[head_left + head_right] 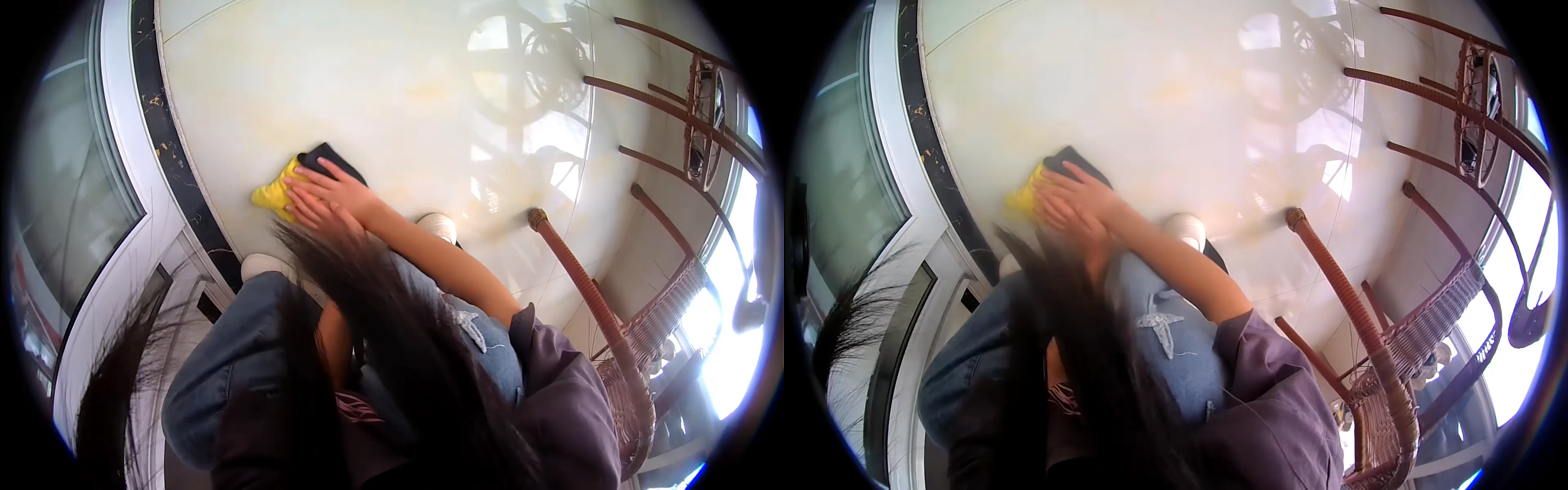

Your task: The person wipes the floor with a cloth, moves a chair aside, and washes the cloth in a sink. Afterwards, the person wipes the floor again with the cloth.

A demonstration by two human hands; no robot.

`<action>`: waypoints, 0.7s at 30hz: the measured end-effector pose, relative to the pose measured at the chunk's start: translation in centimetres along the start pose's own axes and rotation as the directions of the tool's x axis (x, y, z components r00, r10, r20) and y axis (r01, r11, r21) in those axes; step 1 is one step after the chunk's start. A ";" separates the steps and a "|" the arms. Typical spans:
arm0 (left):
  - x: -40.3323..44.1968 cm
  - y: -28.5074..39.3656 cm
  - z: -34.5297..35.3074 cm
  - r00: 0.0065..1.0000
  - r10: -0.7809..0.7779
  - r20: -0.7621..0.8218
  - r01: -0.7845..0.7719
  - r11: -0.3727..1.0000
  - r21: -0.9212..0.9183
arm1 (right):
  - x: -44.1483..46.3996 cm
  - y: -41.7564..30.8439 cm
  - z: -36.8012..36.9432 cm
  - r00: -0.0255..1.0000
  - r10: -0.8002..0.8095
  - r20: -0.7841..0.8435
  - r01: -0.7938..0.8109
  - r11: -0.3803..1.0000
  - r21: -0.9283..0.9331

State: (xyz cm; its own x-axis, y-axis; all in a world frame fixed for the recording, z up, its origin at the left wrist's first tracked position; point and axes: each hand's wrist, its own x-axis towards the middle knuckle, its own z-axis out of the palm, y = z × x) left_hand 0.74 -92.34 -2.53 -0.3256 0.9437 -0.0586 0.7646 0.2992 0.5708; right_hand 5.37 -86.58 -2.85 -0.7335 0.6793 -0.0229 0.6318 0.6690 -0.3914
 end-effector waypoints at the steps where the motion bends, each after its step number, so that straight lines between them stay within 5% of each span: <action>1: -0.1 1.3 0.8 0.996 0.070 0.060 -0.068 0.997 -0.026 | -2.0 1.6 -1.3 0.993 0.108 0.038 -0.110 0.992 0.064; 3: -0.1 4.6 2.2 0.933 0.278 0.228 -0.255 0.959 -0.126 | -6.4 3.8 -2.9 0.904 0.424 0.049 -0.426 0.904 0.042; 4: -0.1 6.5 3.1 0.863 0.399 0.310 -0.349 0.914 -0.204 | -9.1 5.0 -2.1 0.825 0.561 0.071 -0.551 0.826 -0.119; 5: -0.2 8.4 4.0 0.747 0.504 0.433 -0.405 0.862 -0.304 | -11.8 6.0 -1.3 0.709 0.705 0.010 -0.690 0.697 -0.195; 7: -0.7 12.5 7.0 0.495 0.719 0.488 -0.573 0.692 -0.440 | -16.2 8.5 -3.2 0.660 0.751 -0.010 -0.740 0.648 -0.179; 11: -2.3 17.1 10.4 0.480 0.760 0.439 -0.546 0.650 -0.529 | -20.2 10.4 -1.3 0.337 0.940 -0.063 -0.939 0.330 -0.091; 14: -0.2 15.1 8.0 0.493 0.741 0.455 -0.540 0.671 -0.508 | -16.2 8.6 1.0 0.265 0.963 -0.050 -0.963 0.262 -0.057; 16: 2.3 11.4 4.6 0.550 0.640 0.537 -0.524 0.765 -0.375 | -11.9 6.1 2.0 0.319 0.948 -0.020 -0.945 0.316 -0.079; 18: 3.6 5.1 1.6 0.745 0.526 0.412 -0.443 0.850 -0.283 | -7.2 3.2 3.1 0.559 0.827 0.057 -0.817 0.561 -0.134; 19: 3.9 2.1 -0.2 0.837 0.423 0.347 -0.372 0.905 -0.206 | -3.8 1.6 -1.1 0.768 0.625 0.140 -0.597 0.777 -0.198; 21: 2.8 -2.5 -3.0 0.966 0.170 0.195 -0.165 0.985 -0.043 | 0.2 -0.7 -2.2 0.930 0.289 0.226 -0.277 0.957 -0.086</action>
State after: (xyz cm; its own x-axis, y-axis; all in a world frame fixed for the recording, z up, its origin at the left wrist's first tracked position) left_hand -3.78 -90.86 -1.64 -0.0759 0.9900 -0.1190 0.7832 0.1330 0.6074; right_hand 5.35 -86.29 -0.60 -0.5560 0.7574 -0.3424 0.8293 0.4781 -0.2893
